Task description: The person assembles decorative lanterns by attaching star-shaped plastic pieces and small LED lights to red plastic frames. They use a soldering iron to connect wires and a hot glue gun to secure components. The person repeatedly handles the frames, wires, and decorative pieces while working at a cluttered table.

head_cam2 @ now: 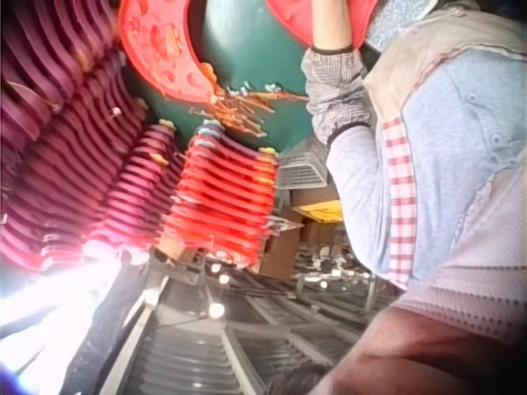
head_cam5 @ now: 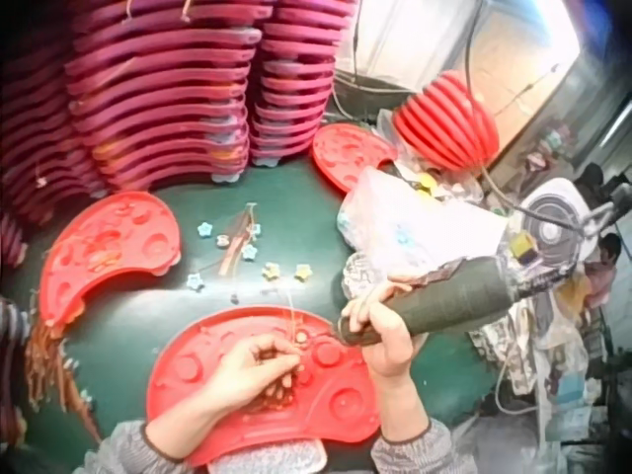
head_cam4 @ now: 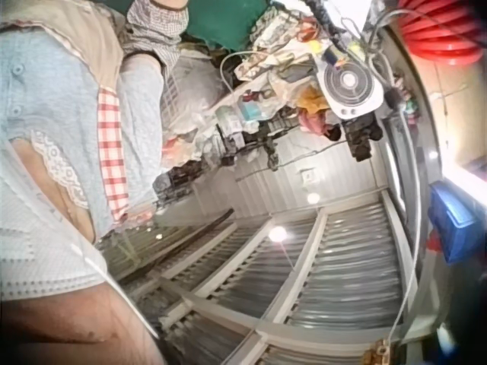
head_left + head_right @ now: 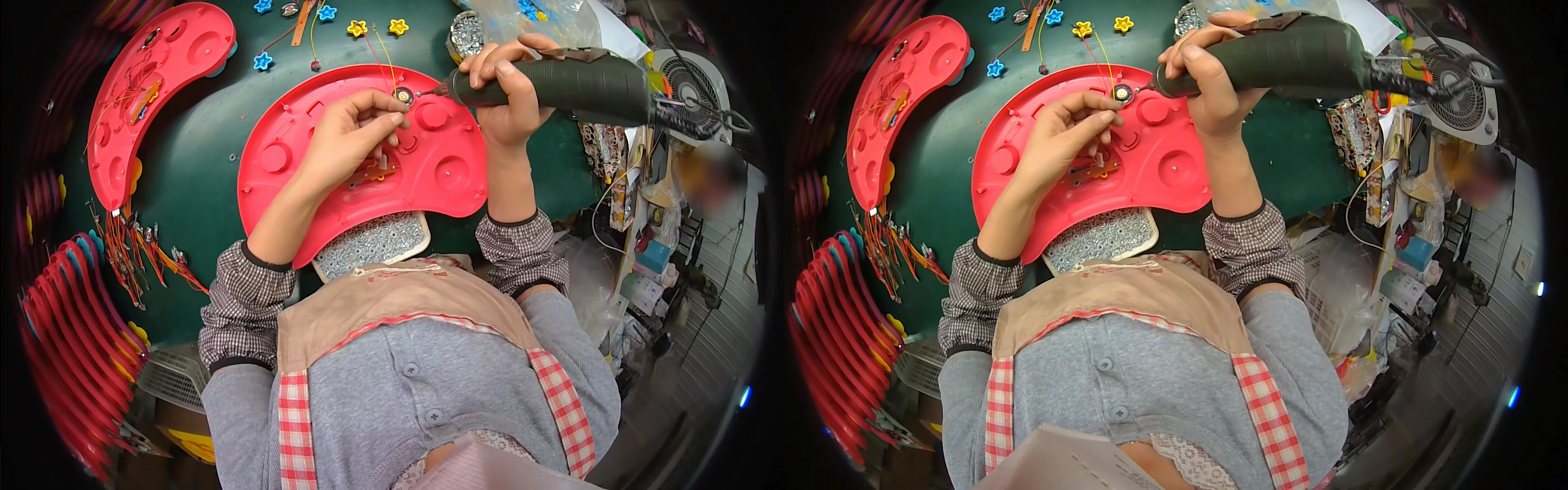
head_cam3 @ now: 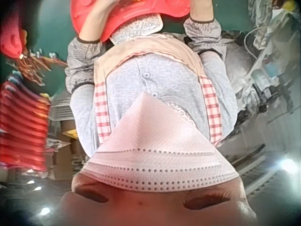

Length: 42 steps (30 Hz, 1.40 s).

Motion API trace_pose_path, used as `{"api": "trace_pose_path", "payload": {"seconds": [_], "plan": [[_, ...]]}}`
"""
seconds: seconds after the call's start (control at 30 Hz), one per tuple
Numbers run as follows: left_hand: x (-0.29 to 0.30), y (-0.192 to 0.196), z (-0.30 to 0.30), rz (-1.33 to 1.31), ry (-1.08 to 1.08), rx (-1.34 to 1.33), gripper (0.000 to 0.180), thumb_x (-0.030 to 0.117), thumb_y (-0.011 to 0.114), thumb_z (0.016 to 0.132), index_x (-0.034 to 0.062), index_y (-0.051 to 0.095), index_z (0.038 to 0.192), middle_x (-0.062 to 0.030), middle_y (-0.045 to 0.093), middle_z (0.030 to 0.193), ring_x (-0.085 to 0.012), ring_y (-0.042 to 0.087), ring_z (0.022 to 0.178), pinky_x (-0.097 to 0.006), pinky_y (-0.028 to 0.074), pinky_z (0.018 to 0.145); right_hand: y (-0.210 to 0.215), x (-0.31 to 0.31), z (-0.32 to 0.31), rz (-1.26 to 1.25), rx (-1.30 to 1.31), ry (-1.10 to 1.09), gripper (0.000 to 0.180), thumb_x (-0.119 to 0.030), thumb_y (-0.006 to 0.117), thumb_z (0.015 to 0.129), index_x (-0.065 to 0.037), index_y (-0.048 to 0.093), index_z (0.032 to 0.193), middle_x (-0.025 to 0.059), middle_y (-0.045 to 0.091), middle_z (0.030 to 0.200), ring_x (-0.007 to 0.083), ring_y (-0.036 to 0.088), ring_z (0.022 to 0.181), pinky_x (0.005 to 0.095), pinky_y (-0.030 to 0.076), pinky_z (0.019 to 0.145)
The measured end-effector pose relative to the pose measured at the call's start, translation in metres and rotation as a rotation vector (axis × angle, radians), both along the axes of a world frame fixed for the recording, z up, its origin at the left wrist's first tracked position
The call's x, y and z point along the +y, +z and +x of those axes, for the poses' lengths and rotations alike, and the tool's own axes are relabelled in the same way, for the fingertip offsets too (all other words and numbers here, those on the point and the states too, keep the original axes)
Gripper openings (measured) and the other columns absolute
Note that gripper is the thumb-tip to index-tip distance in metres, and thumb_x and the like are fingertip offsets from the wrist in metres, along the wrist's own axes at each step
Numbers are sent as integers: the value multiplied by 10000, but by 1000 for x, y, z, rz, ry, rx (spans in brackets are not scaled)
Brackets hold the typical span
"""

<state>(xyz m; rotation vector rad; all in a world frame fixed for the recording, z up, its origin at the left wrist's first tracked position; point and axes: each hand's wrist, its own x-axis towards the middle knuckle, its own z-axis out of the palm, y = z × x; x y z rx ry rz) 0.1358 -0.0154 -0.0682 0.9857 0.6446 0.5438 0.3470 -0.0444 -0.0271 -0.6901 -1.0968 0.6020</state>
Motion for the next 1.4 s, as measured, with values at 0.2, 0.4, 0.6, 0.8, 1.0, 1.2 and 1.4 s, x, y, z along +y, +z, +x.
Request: {"api": "trace_pose_path", "payload": {"seconds": [0.2,0.4,0.6,0.8,1.0,1.2,1.4], "plan": [[8,5,-8,228,48,118,195,66,755,930,-34,731,1096,-9,701,884,-58,629,778,-225,523,704,3,-12,-2,15,-46,-14,474,-12,502,880,-47,474,1352,127,578,778,242,577,675,464,551,742],[5,0,-8,248,15,199,202,77,791,890,-29,742,1055,-15,709,866,-65,629,744,-257,540,690,2,-14,-3,-18,-93,-1,487,-13,478,880,-66,478,1364,125,573,809,230,558,674,469,543,757],[-1,15,-6,804,16,308,325,74,788,879,19,658,1172,-89,696,856,-164,643,696,-299,530,652,32,-35,-19,66,201,122,472,-9,494,885,-49,425,1350,143,570,769,228,565,625,461,557,733],[-7,16,-3,945,66,174,387,61,814,866,32,621,1200,-78,697,846,-147,627,652,-286,520,616,42,-48,-22,60,159,147,482,-6,500,879,-57,421,1352,142,581,776,227,567,621,472,556,725],[-7,20,0,943,77,147,370,50,821,862,26,629,1177,-69,703,830,-115,626,640,-261,510,595,47,-54,-24,94,235,116,484,-19,490,871,-48,413,1349,141,573,768,229,564,614,471,553,710],[-10,17,3,1056,112,98,387,48,830,843,19,632,1174,-86,695,859,-150,641,674,-284,518,608,50,-57,-24,63,267,102,497,-23,478,874,-47,390,1363,141,566,757,234,564,614,476,552,710],[-1,19,14,1139,150,210,421,120,869,802,-5,645,1136,-98,652,826,-211,631,693,-323,522,634,41,-43,-30,6,191,-34,476,43,538,867,0,366,1309,140,599,742,218,588,619,459,564,685]]}}
